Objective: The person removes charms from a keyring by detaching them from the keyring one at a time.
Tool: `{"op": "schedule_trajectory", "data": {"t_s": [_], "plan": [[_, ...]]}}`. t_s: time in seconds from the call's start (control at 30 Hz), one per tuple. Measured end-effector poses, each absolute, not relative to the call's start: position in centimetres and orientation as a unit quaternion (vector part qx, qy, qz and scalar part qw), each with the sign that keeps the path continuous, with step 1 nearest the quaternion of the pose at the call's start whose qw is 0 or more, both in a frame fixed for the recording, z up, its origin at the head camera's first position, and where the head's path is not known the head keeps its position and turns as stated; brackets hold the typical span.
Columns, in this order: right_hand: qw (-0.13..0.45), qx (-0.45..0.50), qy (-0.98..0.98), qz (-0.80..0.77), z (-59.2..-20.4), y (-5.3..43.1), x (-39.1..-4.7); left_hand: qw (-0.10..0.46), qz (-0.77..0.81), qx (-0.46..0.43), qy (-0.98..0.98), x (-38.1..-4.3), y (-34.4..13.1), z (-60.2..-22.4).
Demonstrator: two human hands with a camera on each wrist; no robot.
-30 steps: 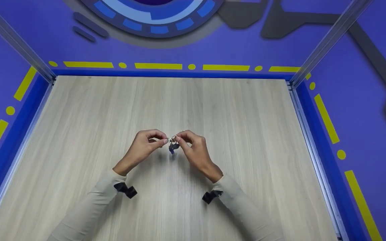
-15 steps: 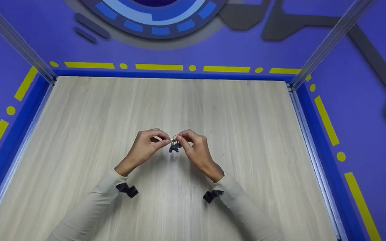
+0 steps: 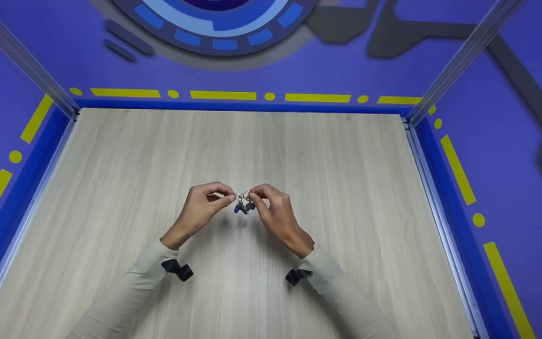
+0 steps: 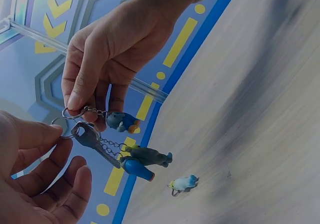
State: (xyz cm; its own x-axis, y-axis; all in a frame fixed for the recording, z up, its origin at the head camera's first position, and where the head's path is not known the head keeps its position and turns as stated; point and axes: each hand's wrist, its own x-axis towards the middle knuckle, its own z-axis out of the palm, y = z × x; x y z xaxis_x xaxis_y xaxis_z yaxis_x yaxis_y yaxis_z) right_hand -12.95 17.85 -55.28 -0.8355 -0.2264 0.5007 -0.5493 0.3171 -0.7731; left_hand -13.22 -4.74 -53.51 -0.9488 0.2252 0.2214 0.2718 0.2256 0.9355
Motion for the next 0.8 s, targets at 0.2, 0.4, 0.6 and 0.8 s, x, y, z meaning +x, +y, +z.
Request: {"op": "schedule_trajectory", "data": {"t_s": [0.2, 0.4, 0.6, 0.8], "plan": [[0.135, 0.234, -0.788, 0.553, -55.02, 17.65, -12.88, 0.0, -0.583, -0.161, -0.796, -13.26, -4.68, -53.64], [0.137, 0.235, -0.799, 0.537, -54.86, 17.83, -12.91, 0.016, -0.564, -0.181, -0.806, -13.25, -4.33, -53.4], [0.147, 0.252, -0.812, 0.506, -54.86, 18.01, -13.02, 0.037, -0.548, -0.189, -0.814, -13.39, -3.81, -53.31], [0.146, 0.26, -0.815, 0.496, -55.01, 18.13, -13.03, 0.036, -0.545, -0.189, -0.816, -13.41, -3.83, -53.63]]}}
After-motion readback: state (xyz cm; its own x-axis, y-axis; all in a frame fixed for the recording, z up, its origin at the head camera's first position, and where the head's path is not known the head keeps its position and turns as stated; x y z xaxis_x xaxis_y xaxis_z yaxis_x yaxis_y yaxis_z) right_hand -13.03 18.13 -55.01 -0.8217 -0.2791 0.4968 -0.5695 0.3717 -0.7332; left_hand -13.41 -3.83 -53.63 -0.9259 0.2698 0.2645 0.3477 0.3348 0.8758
